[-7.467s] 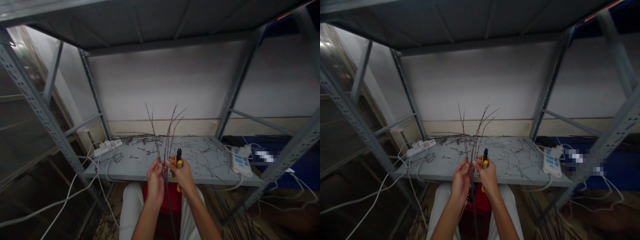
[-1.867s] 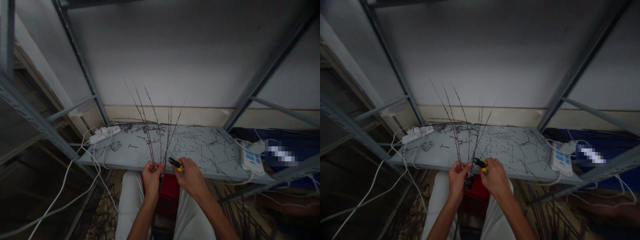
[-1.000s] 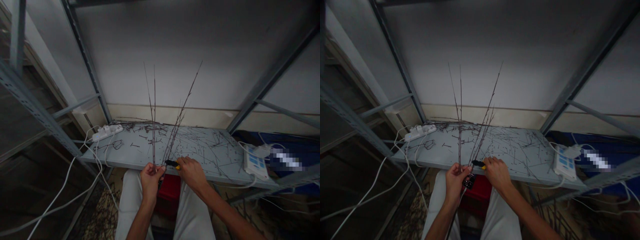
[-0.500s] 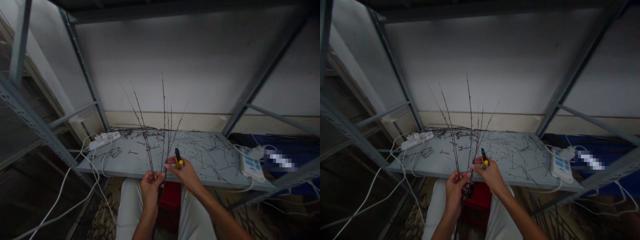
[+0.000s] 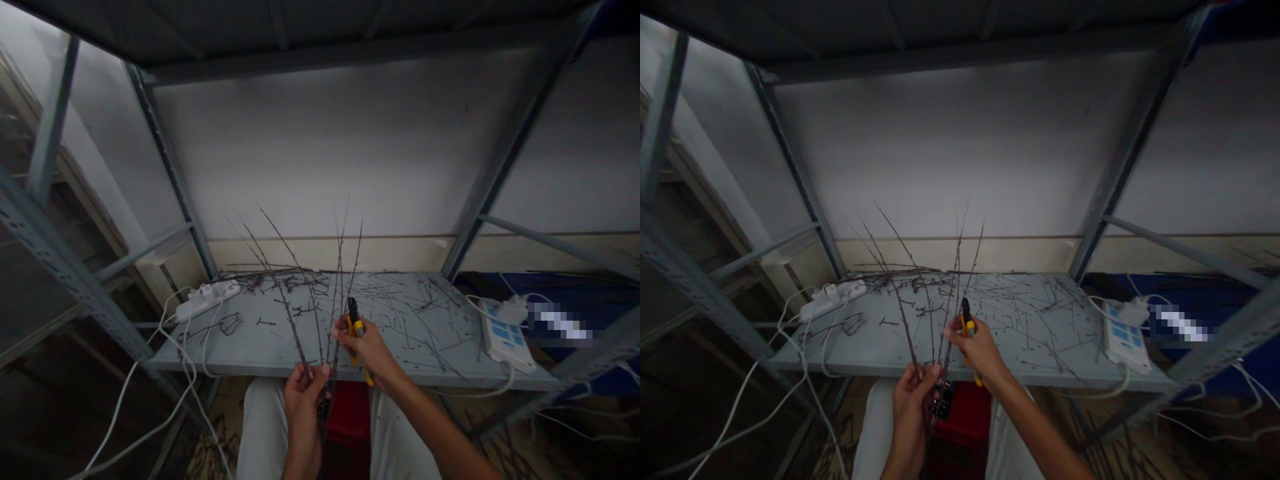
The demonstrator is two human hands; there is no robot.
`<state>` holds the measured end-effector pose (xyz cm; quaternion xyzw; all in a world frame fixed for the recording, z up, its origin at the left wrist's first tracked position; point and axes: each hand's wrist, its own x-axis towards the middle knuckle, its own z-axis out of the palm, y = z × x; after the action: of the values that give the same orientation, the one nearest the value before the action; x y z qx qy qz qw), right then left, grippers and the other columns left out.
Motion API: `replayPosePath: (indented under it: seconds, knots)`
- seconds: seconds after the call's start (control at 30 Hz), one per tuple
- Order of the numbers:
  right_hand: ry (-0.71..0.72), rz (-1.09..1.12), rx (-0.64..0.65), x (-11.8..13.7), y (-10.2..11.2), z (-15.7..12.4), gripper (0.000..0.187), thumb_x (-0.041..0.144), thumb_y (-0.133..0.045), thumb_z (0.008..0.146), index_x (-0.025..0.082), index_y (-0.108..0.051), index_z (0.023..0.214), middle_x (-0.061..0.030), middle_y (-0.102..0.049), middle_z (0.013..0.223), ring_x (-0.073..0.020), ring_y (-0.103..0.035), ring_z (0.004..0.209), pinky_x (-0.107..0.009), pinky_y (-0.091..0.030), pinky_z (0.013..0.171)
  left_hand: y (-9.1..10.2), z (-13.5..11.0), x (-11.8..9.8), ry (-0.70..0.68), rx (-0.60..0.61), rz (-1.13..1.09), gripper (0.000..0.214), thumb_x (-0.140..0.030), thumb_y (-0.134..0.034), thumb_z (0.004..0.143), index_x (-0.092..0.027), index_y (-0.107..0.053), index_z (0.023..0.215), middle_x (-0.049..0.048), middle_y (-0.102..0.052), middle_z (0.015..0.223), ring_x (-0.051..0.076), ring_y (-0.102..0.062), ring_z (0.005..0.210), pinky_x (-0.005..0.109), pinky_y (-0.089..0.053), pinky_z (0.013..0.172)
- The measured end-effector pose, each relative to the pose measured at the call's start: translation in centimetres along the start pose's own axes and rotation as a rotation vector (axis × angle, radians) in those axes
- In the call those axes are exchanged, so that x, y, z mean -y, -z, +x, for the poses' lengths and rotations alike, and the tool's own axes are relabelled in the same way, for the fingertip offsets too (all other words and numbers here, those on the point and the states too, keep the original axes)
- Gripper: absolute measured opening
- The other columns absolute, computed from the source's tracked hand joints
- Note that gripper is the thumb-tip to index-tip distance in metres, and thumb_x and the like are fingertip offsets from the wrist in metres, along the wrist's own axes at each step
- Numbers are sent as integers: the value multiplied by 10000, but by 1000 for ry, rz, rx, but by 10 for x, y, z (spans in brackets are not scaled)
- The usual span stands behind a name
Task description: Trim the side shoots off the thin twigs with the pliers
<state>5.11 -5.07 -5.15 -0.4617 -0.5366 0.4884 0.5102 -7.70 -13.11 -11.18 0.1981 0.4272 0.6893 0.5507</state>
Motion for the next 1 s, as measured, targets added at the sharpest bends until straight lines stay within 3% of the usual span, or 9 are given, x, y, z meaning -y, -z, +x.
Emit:
replayPosePath:
  seconds: [0.17, 0.3, 0.4, 0.73, 1.0]
  knots:
    - [-15, 13, 39, 10, 2, 4, 328, 419, -806, 673, 188, -656, 852, -28, -703, 823, -132, -521, 572, -267, -426, 523, 3, 4, 5, 10, 14, -11, 363, -362, -929, 615, -165, -640, 710, -2, -657, 700, 106, -602, 580, 186, -448, 505]
    - [-10, -2, 30, 20, 2, 8, 319, 401, -805, 677, 181, -664, 859, 22, -622, 696, -127, -494, 553, -268, -411, 521, 4, 7, 12, 15, -12, 6, 391, -384, -939, 589, -161, -640, 705, 3, -667, 672, 92, -577, 529, 175, -423, 475]
    - [-1, 16, 13, 23, 4, 13, 336, 398, -809, 680, 180, -665, 891, 24, -614, 717, -127, -495, 561, -270, -404, 522, 4, 7, 14, 6, -35, 6, 399, -397, -933, 596, -162, -625, 692, 2, -665, 661, 87, -560, 506, 172, -412, 467]
    - [30, 13, 33, 26, 3, 18, 325, 411, -812, 693, 185, -658, 870, 19, -617, 737, -127, -499, 579, -266, -402, 525, 5, 6, 12, 0, -9, -34, 389, -376, -942, 574, -167, -636, 693, -8, -660, 641, 129, -616, 587, 216, -472, 579]
    - [18, -39, 34, 25, 4, 16, 328, 421, -804, 699, 188, -646, 867, 28, -590, 710, -125, -477, 575, -263, -394, 518, 1, 7, -3, -36, -14, -120, 375, -295, -938, 599, -168, -609, 729, 45, -731, 918, 167, -675, 786, 262, -522, 726]
